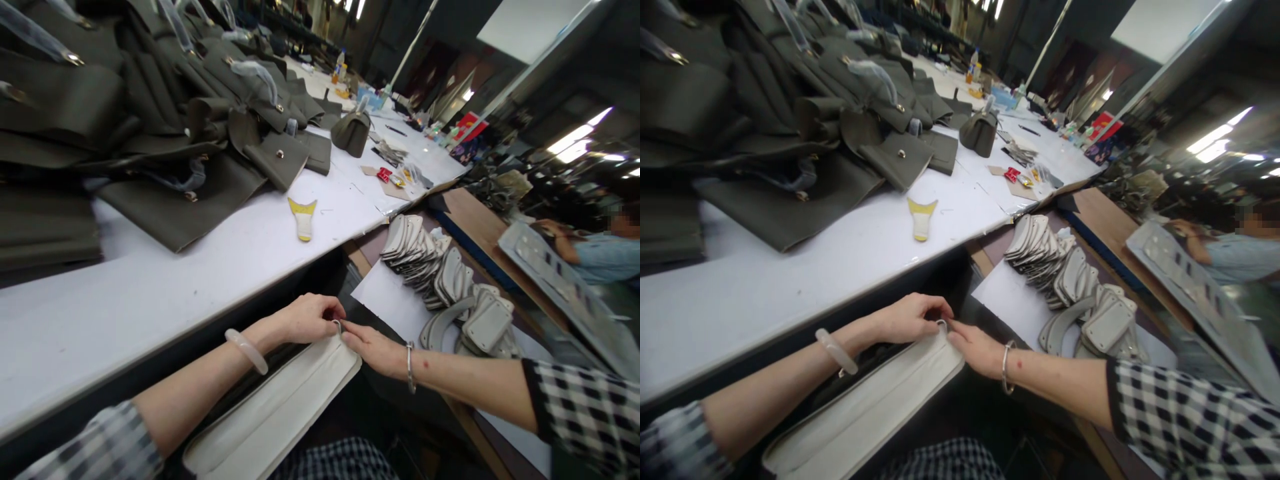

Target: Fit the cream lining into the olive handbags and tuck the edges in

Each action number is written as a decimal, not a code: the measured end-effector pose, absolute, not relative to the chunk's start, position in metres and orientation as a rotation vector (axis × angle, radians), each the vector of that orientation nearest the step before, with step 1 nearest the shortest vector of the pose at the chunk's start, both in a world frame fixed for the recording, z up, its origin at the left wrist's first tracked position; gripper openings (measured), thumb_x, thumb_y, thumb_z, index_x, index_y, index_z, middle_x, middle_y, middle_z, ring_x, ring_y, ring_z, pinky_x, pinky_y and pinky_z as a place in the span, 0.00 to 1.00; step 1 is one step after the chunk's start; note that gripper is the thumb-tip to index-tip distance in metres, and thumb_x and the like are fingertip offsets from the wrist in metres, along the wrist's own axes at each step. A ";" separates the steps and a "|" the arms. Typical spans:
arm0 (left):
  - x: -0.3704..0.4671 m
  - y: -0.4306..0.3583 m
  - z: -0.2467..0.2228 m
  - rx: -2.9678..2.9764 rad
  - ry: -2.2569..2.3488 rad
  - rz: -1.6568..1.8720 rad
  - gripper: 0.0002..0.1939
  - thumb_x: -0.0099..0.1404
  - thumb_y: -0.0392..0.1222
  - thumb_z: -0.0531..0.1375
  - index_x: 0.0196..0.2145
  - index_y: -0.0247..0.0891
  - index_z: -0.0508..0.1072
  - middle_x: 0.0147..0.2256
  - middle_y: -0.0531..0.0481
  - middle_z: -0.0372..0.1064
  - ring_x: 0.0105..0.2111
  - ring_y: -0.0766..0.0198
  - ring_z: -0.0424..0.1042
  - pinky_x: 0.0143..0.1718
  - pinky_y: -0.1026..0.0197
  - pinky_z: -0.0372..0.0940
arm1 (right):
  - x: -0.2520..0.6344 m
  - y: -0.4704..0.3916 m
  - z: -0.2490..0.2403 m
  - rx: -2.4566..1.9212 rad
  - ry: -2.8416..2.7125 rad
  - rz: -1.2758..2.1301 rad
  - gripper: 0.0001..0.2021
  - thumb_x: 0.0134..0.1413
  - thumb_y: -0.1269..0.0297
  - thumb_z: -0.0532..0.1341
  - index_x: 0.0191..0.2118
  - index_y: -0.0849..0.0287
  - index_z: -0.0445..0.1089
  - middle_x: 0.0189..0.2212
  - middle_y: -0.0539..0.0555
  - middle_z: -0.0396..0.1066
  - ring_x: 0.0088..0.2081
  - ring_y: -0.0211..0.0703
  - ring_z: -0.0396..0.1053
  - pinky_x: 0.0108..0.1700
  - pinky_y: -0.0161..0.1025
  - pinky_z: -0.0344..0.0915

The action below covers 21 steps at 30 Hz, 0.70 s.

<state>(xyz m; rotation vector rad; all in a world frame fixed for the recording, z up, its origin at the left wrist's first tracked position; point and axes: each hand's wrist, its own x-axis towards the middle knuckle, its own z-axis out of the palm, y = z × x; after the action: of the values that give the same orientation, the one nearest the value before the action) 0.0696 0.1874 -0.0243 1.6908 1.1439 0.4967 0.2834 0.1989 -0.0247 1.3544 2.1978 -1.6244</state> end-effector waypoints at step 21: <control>0.044 0.082 -0.008 1.523 1.681 0.503 0.21 0.56 0.40 0.58 0.49 0.44 0.72 0.45 0.51 0.73 0.41 0.57 0.71 0.43 0.57 0.63 | 0.271 0.222 -0.086 1.245 1.650 -2.212 0.46 0.54 0.27 0.37 0.50 0.64 0.71 0.40 0.62 0.76 0.43 0.50 0.75 0.49 0.48 0.69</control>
<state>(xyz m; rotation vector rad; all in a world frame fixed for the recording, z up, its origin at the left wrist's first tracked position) 0.0437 0.0820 -0.0079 1.5229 1.6812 0.5029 0.2711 0.2218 -0.0862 1.2449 1.6499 -2.2117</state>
